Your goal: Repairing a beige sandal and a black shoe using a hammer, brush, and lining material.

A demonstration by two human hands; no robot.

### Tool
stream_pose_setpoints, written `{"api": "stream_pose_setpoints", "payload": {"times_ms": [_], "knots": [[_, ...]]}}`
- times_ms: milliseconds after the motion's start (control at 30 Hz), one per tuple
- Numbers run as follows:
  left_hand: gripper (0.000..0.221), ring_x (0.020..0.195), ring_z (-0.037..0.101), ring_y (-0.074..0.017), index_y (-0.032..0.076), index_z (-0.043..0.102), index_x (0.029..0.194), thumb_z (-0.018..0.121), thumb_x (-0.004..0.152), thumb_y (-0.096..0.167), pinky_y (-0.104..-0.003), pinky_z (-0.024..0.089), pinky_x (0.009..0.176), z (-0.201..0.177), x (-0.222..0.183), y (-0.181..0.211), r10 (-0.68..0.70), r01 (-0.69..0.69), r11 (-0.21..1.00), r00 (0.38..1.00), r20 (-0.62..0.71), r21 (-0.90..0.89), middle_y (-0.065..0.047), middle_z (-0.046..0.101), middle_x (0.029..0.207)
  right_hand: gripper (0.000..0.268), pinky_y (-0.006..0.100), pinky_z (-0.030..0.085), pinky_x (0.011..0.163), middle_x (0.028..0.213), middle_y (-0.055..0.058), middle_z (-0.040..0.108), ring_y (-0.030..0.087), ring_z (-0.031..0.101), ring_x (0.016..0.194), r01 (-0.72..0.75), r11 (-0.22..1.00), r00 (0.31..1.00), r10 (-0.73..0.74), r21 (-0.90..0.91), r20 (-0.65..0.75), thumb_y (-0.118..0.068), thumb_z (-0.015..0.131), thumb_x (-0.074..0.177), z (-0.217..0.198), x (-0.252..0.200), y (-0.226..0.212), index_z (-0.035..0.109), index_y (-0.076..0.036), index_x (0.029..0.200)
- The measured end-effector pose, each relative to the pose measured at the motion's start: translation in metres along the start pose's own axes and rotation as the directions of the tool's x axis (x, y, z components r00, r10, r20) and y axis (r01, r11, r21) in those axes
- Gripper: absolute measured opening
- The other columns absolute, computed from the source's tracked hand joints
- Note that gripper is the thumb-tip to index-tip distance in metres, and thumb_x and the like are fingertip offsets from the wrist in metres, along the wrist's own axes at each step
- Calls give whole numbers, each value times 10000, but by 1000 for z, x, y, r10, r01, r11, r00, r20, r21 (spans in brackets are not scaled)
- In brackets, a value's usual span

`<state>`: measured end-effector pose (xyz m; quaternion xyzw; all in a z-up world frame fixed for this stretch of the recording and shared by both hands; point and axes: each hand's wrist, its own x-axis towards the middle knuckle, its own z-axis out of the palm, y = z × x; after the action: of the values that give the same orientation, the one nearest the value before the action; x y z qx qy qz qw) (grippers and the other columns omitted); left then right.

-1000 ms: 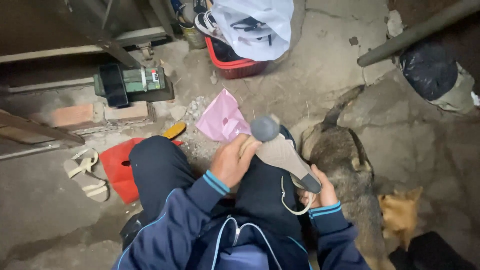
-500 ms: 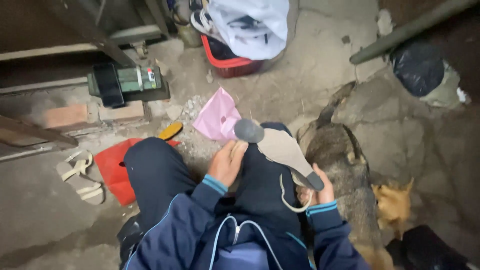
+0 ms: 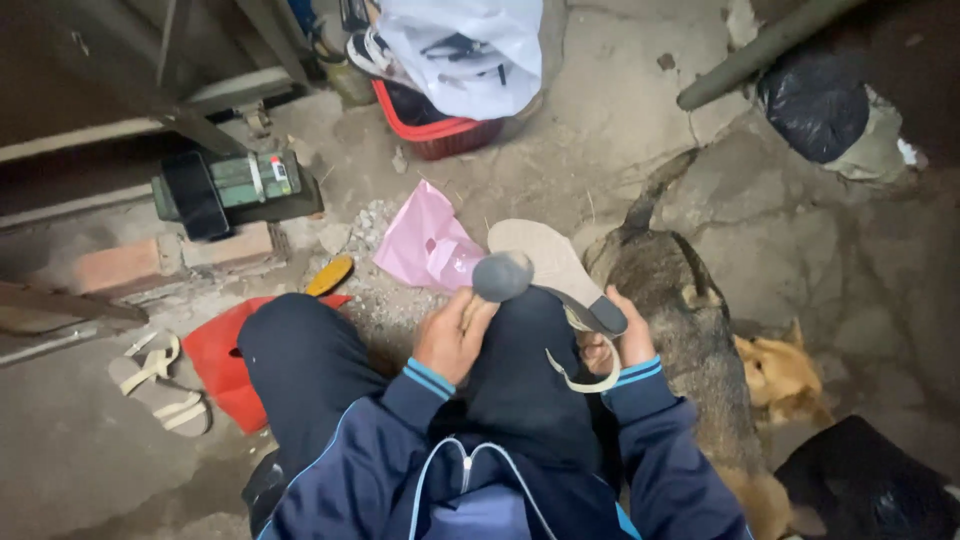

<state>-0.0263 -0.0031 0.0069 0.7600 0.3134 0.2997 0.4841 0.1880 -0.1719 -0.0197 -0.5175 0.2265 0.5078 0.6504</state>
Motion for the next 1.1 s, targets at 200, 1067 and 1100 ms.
{"api": "stream_pose_setpoints", "payload": {"times_ms": [200, 1067, 1100], "knots": [[207, 548, 673, -249, 177, 639, 854, 600, 1037, 266, -335, 572, 579, 10, -5, 26, 19, -20, 976, 1000, -10, -217, -43, 663, 590, 389, 198, 420, 411, 662, 56, 618, 166, 540, 471, 19, 1000, 996, -21, -23, -90, -464, 709, 916, 27, 0, -8, 612, -90, 872], [301, 649, 647, -293, 21, 691, 836, 655, 1008, 265, -459, 535, 653, 14, -10, 15, -239, 249, 963, 966, 98, -102, -226, 690, 690, 436, 435, 622, 661, 1058, 167, 734, 290, 696, 800, 424, 884, 898, -438, -198, -33, -379, 725, 957, 73, -38, 4, 693, 0, 1170], [301, 649, 647, -293, 21, 691, 836, 655, 1008, 265, -459, 535, 653, 8, -13, -3, -229, 238, 966, 969, 91, -103, -226, 690, 690, 436, 435, 622, 661, 1058, 167, 734, 290, 696, 800, 433, 880, 895, -446, -196, -24, -379, 725, 957, 58, -34, 8, 693, 0, 1170]]}}
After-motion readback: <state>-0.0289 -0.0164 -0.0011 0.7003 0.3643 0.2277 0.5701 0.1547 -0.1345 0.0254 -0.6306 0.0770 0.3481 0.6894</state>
